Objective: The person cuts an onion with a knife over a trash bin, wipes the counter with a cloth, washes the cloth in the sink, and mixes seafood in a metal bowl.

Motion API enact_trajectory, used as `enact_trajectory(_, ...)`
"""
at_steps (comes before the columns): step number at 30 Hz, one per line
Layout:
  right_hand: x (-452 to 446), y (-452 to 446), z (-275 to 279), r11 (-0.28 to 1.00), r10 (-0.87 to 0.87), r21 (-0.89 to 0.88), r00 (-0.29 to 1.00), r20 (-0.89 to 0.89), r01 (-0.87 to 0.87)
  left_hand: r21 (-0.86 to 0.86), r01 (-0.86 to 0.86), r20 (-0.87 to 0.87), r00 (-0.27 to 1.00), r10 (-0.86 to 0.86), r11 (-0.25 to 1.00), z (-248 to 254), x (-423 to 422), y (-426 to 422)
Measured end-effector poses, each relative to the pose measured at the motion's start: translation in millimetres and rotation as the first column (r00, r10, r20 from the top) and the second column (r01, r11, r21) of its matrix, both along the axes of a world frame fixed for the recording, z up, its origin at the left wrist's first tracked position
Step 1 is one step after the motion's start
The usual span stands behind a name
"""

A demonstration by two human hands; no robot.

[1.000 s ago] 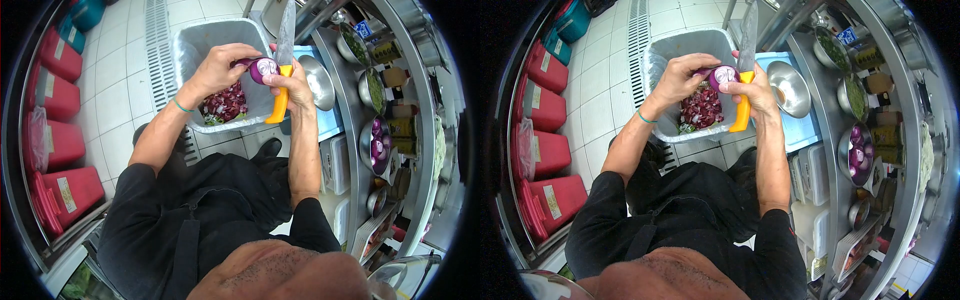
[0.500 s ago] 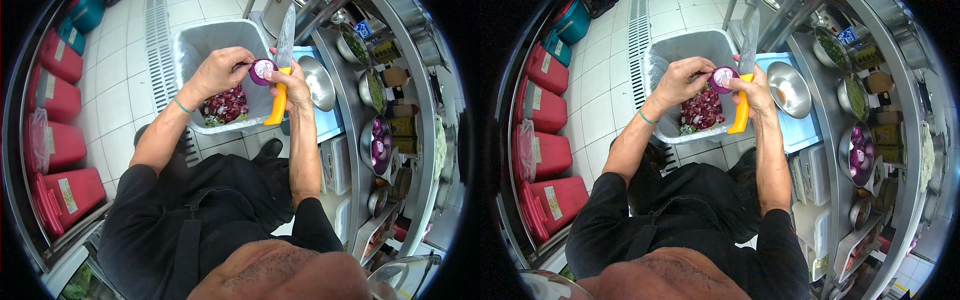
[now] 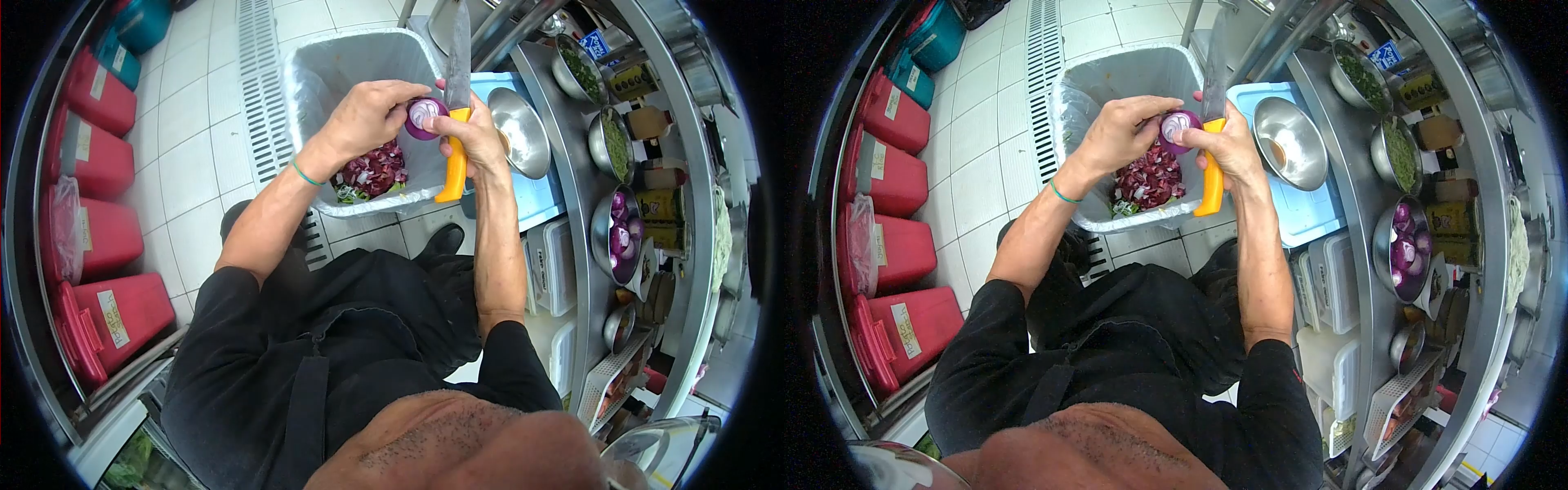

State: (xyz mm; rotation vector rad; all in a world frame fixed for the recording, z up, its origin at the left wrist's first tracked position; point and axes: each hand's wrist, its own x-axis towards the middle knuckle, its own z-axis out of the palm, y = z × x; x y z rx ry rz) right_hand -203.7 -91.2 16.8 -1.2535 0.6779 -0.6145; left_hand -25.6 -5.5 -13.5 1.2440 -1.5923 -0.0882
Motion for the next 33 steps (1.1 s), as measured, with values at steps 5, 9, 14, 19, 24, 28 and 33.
enact_trajectory(5,27,21,-19,0.939,-0.339,0.097,0.937,0.084,0.33,0.051,-0.295,-0.021,0.955,0.296,0.954,3,-4,4)
enact_trajectory(9,27,16,-19,0.95,-0.312,0.015,0.947,0.082,0.312,0.032,-0.24,0.013,0.971,0.24,0.97,2,-1,2)
enact_trajectory(14,21,5,-20,0.971,-0.239,0.006,0.97,0.038,0.239,0.049,-0.186,0.027,0.982,0.184,0.981,-5,5,-1)
enact_trajectory(19,13,-2,-12,0.997,-0.074,0.004,0.997,0.031,0.074,0.026,-0.204,0.016,0.979,0.204,0.979,4,4,3)
enact_trajectory(24,30,21,-17,0.943,-0.328,0.119,0.929,0.171,0.311,-0.076,-0.356,-0.049,0.934,0.353,0.931,4,-6,2)
enact_trajectory(28,38,20,-21,0.947,-0.317,0.015,0.923,0.218,0.321,0.0,-0.24,-0.055,0.969,0.24,0.971,5,-10,3)
enact_trajectory(33,24,1,-30,0.983,-0.178,-0.027,0.974,0.139,0.183,0.12,0.119,-0.076,0.991,-0.11,0.986,4,0,-2)
